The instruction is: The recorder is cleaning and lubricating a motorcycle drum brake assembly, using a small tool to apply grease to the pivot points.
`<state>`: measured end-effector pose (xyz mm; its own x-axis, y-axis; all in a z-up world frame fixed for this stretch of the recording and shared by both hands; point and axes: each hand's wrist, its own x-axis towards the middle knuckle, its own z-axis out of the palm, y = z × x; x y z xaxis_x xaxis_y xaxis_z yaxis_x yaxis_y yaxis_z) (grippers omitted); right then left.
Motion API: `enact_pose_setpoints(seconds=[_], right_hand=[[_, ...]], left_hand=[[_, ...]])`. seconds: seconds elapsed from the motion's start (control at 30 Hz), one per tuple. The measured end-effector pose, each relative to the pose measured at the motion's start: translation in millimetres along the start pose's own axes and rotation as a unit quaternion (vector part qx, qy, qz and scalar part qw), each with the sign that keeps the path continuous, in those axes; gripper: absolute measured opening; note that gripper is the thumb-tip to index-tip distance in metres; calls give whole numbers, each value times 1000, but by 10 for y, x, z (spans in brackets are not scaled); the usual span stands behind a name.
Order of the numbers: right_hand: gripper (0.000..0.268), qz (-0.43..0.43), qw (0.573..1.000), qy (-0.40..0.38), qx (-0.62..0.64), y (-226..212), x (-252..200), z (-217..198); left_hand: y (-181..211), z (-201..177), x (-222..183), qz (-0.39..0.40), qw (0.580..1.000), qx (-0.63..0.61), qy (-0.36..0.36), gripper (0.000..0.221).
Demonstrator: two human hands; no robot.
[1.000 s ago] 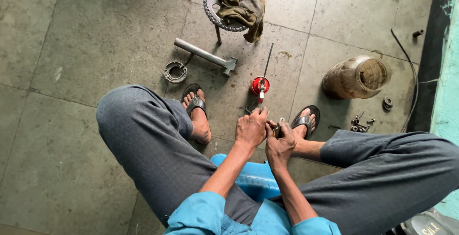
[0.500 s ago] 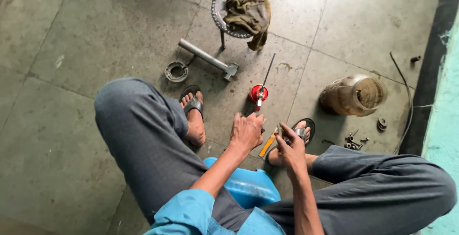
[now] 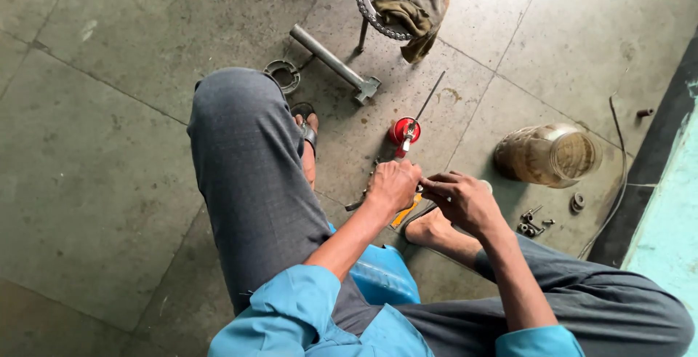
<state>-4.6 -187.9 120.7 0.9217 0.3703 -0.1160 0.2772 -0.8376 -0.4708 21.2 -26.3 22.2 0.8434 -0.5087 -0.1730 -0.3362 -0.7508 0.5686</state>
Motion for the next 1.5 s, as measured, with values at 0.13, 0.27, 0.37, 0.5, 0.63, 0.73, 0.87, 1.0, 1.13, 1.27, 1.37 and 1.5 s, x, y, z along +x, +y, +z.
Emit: enact_pose_setpoints(seconds=[0.13,0.27,0.37,0.5,0.63,0.73,0.87,1.0,1.13,1.27,1.37,1.5], right_hand=[[25,-110,993,-42,-27,113,107,-61],[28,-118,992,-43,-14,210,46,51],[28,-124,992,-20,-22,283,88,64],[30,-103,985,-103,-90,206,-6,93],[29,-67,995,78,-3,224,-238,475],[29,-55,988,145,-21,18,-249,394],[28,-67,995,63,-37,164,-116,243],[27,-83,996,33,9,220,-79,270],[32,-70,988,110,-84,-41,-205,391],[27,14,975,222,11,-176,-345,784],[26,201,953,199,108,-387,-361,843],[54,329,896,155,253,-561,-400,1011]], left_hand=[[24,-19,62,23,996,74,-36,12],[14,-15,73,38,992,103,-56,9],[-22,-35,140,54,991,111,-51,7],[18,-94,74,62,991,100,-62,7],[41,-239,141,39,991,96,-81,6],[10,-210,112,41,992,93,-77,7],[46,-274,93,47,989,103,-91,8],[23,-268,95,29,988,111,-108,8],[0,-129,72,19,993,90,-75,8],[2,-197,46,15,995,76,-63,9],[-25,-183,-7,23,995,80,-57,11],[-118,-192,78,20,994,90,-57,11]])
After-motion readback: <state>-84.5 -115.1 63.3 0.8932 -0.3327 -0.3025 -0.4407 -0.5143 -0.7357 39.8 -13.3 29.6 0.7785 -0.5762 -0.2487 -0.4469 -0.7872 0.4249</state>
